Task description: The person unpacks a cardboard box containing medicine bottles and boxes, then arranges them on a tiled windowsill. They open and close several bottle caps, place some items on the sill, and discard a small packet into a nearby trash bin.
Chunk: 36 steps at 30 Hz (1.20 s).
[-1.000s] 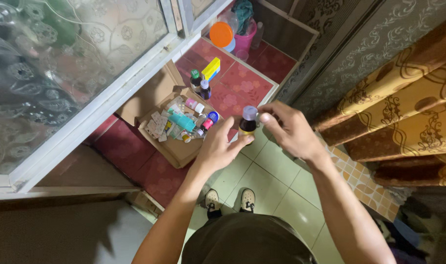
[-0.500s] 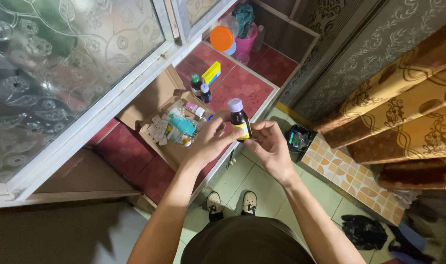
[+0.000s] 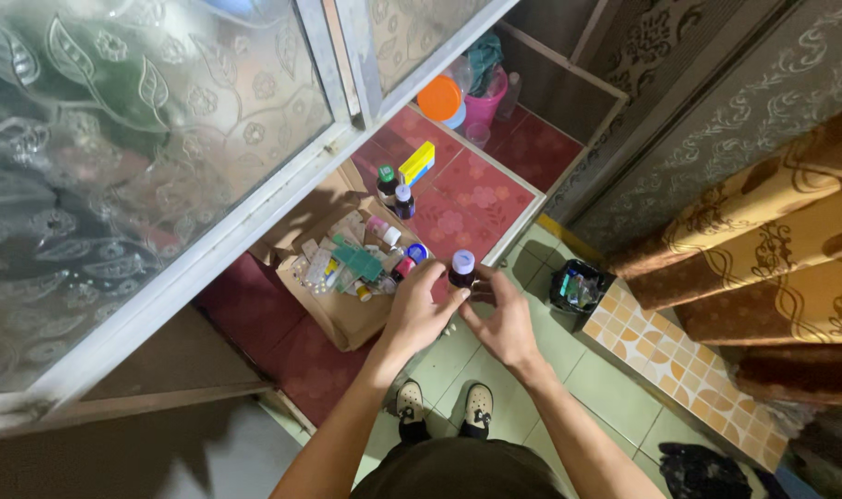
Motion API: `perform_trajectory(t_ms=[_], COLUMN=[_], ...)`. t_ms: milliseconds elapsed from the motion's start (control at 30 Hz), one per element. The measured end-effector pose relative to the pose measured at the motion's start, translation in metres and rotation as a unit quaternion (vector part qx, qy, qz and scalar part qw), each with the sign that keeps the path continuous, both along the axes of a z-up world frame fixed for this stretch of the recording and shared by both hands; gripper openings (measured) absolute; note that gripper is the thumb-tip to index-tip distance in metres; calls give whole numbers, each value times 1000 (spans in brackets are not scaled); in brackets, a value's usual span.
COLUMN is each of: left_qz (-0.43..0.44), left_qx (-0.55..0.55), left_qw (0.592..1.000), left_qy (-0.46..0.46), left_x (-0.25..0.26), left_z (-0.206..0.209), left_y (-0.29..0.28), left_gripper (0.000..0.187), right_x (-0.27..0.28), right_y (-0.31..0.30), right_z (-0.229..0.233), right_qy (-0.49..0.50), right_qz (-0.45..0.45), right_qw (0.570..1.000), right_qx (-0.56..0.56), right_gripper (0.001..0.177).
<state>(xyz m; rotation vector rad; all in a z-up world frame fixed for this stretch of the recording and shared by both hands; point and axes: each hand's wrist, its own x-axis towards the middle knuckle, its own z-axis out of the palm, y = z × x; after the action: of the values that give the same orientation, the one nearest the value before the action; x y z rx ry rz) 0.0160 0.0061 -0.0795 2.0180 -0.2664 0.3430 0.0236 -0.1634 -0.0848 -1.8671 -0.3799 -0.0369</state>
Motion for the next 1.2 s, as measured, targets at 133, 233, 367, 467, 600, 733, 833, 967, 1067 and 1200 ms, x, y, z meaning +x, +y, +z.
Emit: perform_trajectory(t_ms=[133,233,367,467,600,733,833,967,1067,1200], left_qz=[16,43,83,102,98,94,92,88,83,79], left_qx=[-5,44,137,183,224,246,253,246,242,253], left_qw=[1000,998,987,974,962,954,949,947,944,943], left_qy=[14,8,25,86,120,143,164,185,209,203], left_x=[8,17,20,26,31,37,38,35,38,38], left_z=[-25,-44,-60,-67,-75,-78,-79,-79,-79,-81], left_y=[4,13,25,28,36,42,45,44,44,46], left_gripper=[47,59,69,65,67,74,75,75,75,77], right_x=[19,42,84,116,146,160,166,166,167,169], right_y=[8,16,35,46,61,73,80,85,85,85], right_z=[-21,-35,-54,-74,-99,-109,-114,-116,-113,-109], right_qy=[20,15,20,-1,2,55,65,55,54,39], right_qz=[-17,-15,-41,-37,-18,-19,-19,-13,-9,2], right_qw=[998,997,996,995,997,992,990,994,993,993], right_qx=[-61,-68,-81,-90,-81,-113,-127,-97,-102,-108], right_gripper=[50,49,49,48,47,45,44,42,42,44])
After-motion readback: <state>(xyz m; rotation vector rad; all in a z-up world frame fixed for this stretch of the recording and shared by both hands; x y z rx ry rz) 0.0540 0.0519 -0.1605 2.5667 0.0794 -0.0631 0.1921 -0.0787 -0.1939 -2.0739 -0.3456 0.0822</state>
